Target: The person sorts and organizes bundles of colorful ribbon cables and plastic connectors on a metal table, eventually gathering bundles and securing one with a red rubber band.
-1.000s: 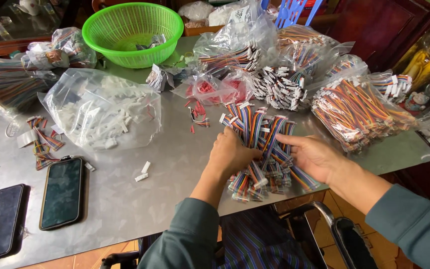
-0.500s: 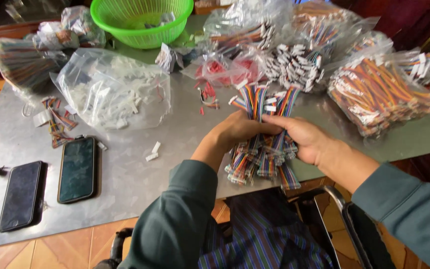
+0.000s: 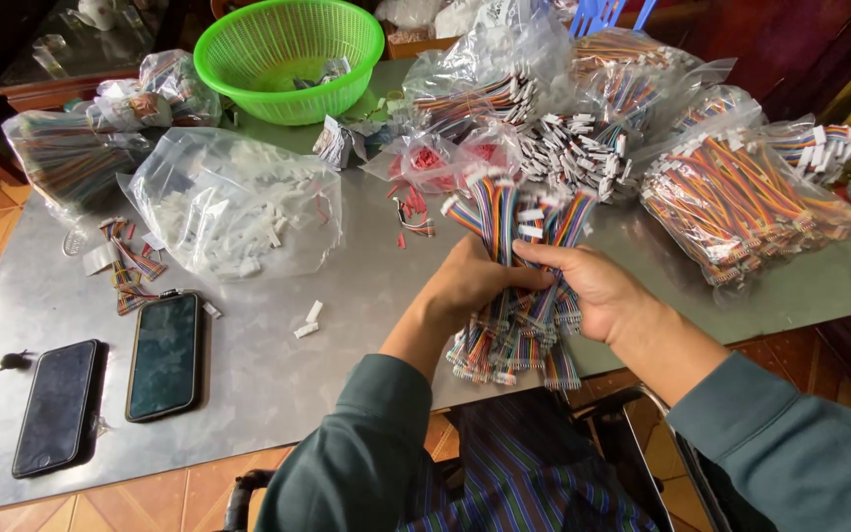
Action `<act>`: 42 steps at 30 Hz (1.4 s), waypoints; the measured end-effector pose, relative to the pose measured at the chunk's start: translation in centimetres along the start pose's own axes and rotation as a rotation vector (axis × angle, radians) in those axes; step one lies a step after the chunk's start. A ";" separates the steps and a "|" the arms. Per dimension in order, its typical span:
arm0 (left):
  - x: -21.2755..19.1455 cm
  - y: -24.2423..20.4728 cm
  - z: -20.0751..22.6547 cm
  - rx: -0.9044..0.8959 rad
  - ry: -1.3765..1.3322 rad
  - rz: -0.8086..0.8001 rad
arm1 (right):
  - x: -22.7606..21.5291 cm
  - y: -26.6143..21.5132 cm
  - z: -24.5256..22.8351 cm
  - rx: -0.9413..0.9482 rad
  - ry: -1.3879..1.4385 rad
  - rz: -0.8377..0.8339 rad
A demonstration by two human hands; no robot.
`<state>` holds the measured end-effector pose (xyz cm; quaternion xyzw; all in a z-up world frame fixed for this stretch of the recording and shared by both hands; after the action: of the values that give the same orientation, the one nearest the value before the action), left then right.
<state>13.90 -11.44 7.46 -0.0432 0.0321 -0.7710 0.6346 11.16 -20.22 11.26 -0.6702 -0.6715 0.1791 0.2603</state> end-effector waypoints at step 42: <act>-5.1 0.4 -0.1 0.365 0.170 0.290 | 0.1 2.2 -2.6 -0.477 -0.372 -0.571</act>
<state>15.28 -6.55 7.14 0.1423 -0.0483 -0.6656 0.7310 14.52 -20.28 12.05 -0.4549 -0.8887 0.0571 0.0111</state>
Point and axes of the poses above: each hand's wrist, its own y-axis towards the middle knuckle, its own x-axis out of the palm, z = x × y, the point moved 4 cm from there along y, towards the middle knuckle, and after that the axes turned 9 degrees about x, right-handed, at the moved point
